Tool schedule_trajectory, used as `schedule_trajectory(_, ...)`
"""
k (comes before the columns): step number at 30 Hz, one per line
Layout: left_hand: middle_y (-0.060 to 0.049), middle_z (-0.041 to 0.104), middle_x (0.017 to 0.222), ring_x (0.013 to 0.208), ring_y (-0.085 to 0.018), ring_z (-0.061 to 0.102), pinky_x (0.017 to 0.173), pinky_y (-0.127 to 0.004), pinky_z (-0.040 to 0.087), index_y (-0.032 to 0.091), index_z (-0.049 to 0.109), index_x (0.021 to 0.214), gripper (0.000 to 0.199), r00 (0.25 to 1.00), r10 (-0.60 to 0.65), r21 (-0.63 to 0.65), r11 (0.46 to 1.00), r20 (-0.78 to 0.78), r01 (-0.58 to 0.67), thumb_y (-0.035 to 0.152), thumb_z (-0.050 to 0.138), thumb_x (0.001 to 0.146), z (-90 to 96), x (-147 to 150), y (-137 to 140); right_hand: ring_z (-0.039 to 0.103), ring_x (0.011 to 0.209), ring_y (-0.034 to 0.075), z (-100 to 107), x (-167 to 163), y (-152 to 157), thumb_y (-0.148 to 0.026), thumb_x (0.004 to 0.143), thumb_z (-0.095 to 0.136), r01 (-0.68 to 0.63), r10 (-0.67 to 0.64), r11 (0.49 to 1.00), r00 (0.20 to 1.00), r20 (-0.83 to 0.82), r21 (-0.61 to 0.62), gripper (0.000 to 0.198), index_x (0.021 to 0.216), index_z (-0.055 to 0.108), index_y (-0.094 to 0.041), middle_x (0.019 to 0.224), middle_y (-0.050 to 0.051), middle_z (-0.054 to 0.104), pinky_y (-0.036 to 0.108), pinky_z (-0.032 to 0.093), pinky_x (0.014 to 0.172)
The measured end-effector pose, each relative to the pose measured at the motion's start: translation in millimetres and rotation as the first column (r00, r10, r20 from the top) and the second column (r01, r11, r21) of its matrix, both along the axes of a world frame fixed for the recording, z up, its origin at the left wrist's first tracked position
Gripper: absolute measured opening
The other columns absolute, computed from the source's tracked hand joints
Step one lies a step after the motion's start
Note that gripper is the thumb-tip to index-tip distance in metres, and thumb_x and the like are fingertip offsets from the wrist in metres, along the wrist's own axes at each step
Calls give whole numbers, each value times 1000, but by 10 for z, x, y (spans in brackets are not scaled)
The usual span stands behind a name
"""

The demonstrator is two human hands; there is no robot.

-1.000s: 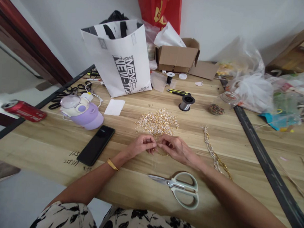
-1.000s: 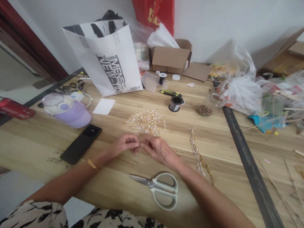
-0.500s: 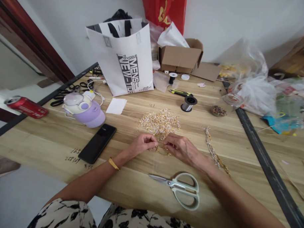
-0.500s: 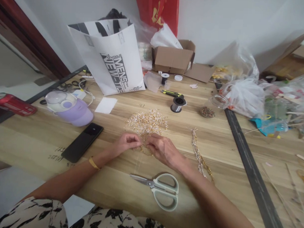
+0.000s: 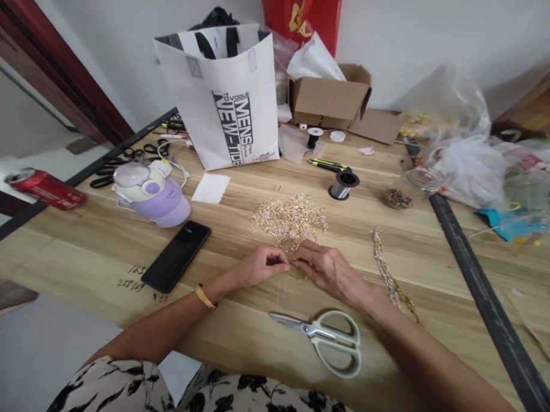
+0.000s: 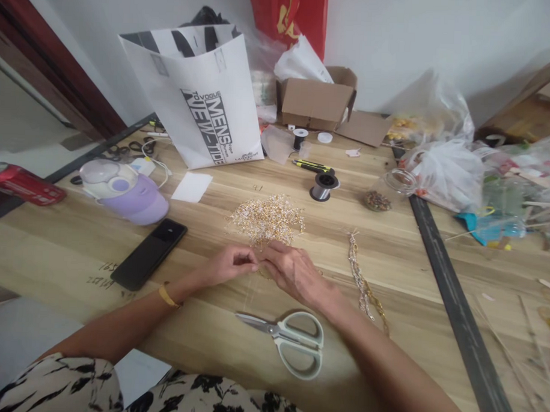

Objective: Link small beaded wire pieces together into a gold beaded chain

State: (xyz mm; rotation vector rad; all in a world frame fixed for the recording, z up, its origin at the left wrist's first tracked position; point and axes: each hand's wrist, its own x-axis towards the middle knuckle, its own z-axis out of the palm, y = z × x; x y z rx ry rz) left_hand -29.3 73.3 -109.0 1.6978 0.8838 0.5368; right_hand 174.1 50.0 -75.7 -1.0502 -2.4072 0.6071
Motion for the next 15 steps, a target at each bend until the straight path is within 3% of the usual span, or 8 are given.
schedule_trajectory(9, -2, 64, 71, 66, -12, 55, 62, -21, 42, 13, 65, 74, 16, 999, -3, -17, 1000, 38, 3, 28, 63, 78, -30, 11, 4, 58, 76, 13, -38, 4, 32, -17, 92, 50, -15, 5, 990, 997, -72, -138, 15, 92, 64, -19, 88, 3, 62, 25, 44, 68)
schedule_trajectory(15, -2, 62, 72, 68, -11, 55, 64, -21, 42, 12, 63, 74, 15, 998, 12, -61, 998, 65, -9, 27, 62, 78, -25, 29, -1, 55, 69, 12, -109, 0, 51, -16, 90, 51, 15, -35, 979, 995, -96, -205, 11, 86, 61, -18, 78, 1, 60, 22, 40, 61)
